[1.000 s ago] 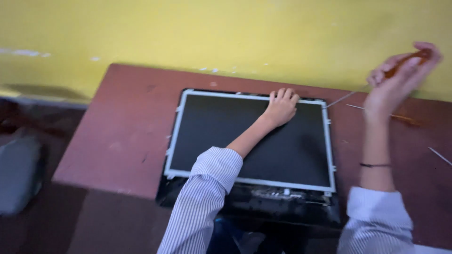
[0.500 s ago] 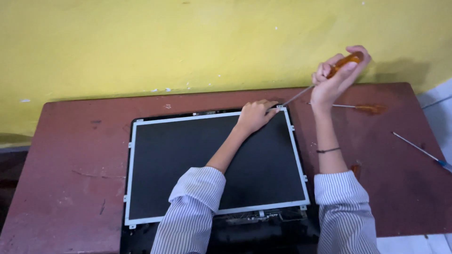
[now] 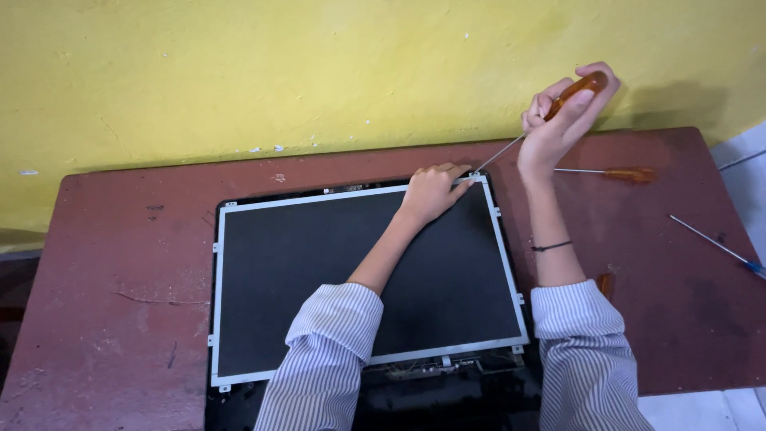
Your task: The person uses a screwdriver to remove screws from the frame of a flat-screen monitor placed on a table. After removing the screws, the person lifts the front panel to reveal the internal components.
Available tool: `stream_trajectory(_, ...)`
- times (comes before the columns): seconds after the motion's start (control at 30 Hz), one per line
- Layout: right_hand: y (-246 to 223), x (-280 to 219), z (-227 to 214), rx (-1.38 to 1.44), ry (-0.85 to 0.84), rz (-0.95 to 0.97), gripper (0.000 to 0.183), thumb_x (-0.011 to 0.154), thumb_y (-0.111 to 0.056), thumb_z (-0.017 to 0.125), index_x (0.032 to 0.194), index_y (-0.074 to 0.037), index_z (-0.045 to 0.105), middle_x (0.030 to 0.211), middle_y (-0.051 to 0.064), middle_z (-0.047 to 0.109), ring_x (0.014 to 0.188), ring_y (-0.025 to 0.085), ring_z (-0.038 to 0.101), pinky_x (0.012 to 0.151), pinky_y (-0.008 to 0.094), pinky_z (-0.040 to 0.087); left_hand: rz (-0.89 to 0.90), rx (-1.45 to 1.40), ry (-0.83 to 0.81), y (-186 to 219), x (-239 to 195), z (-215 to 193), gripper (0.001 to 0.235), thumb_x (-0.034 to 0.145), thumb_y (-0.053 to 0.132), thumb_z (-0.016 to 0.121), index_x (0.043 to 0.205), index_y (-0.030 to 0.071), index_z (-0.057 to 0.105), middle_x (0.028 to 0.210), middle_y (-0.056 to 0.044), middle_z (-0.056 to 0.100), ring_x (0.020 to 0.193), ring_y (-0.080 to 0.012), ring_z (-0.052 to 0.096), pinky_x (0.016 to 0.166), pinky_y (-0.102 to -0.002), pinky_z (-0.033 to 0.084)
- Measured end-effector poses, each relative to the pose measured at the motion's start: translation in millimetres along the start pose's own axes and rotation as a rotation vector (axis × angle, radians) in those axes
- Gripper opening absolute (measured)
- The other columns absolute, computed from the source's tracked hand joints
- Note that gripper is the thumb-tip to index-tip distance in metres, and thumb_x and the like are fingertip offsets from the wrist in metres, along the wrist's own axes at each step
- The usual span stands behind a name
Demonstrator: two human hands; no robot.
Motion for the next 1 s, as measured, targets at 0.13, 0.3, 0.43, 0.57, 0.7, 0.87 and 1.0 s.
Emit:
stream_trajectory(0.13,13.5,-14.0,6.0,-0.082,0.062,-0.094,0.035,0.115,-0.047,0.037,0.125,-0.014,0.044,0.076,0.001,0.045,0.054,0.007,0.034,0.042,0.021,0.024,0.000,0.022,0.017,-2.8,0.4,2.9,0.044,0.101,0.047,0.054,0.130,0.019,0.069,0.119,-0.004,0.075,0.098,-0.0311,0.073,0.078,-0.049,0.056)
stream_trajectory(0.3,24.9,-8.0,12.0,0.444,-0.300,0.175,0.043,0.104,-0.063,0.051,0.109,-0.021,0.042,0.060,-0.001,0.024,0.046,0.006,0.015,0.042,0.021,0.011,0.207,-0.547,0.067,-10.6,14.5,-1.2,0.034,0.107,0.015,0.050,0.137,0.004,0.061,0.123,-0.014,0.074,0.111,-0.0273,0.071,0.099,-0.036,0.051)
stream_trajectory(0.43,53.1,12.2,2.5,0.580,-0.484,0.535,0.047,0.093,-0.069,0.049,0.095,-0.022,0.045,0.058,-0.004,0.022,0.045,0.006,0.013,0.043,0.023,0.007,0.232,-0.638,0.064,8.8,35.0,-16.0,0.031,0.109,0.015,0.050,0.135,0.005,0.064,0.133,-0.008,0.071,0.124,-0.0200,0.068,0.111,-0.032,0.048)
stream_trajectory(0.57,49.8,26.1,2.4,0.704,-0.736,0.458,0.048,0.099,-0.065,0.041,0.085,-0.019,0.040,0.056,-0.007,0.020,0.043,0.005,0.009,0.038,0.024,0.009,0.283,-0.785,0.103,20.5,50.8,-22.7,0.020,0.104,0.012,0.059,0.115,0.000,0.071,0.116,-0.009,0.076,0.112,-0.0199,0.072,0.103,-0.033,0.055)
stream_trajectory(0.7,47.0,26.7,-3.1,0.728,-0.680,0.456,0.052,0.098,-0.065,0.043,0.082,-0.016,0.048,0.056,-0.004,0.037,0.043,0.008,0.032,0.039,0.025,0.025,0.218,-0.692,0.157,1.2,56.2,7.7,0.019,0.099,0.017,0.067,0.109,0.005,0.077,0.109,-0.006,0.080,0.100,-0.0154,0.077,0.092,-0.028,0.059)
stream_trajectory(0.87,33.9,49.8,-22.8,0.189,-0.574,0.321,0.052,0.105,-0.059,0.038,0.118,-0.011,0.051,0.106,0.006,0.058,0.094,0.017,0.059,0.080,0.032,0.056,0.116,-0.844,0.119,25.0,48.5,-32.5,0.013,0.093,0.013,0.075,0.099,0.002,0.077,0.097,-0.005,0.080,0.091,-0.0088,0.075,0.080,-0.022,0.061)
stream_trajectory(1.0,-28.7,52.6,-22.2,-0.345,-0.536,0.040,0.061,0.114,-0.057,0.034,0.116,0.000,0.056,0.110,0.013,0.058,0.102,0.023,0.060,0.094,0.035,0.047,0.103,-0.873,0.144,33.2,42.4,-41.4,0.014,0.089,0.010,0.078,0.082,0.007,0.067,0.085,-0.004,0.079,0.085,-0.0106,0.078,0.076,-0.021,0.061)
Point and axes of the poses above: each hand's wrist, its own x-axis towards the middle knuckle, its own z-axis out of the palm, y = z × x, the point moved 2 cm from there along x, towards the middle knuckle
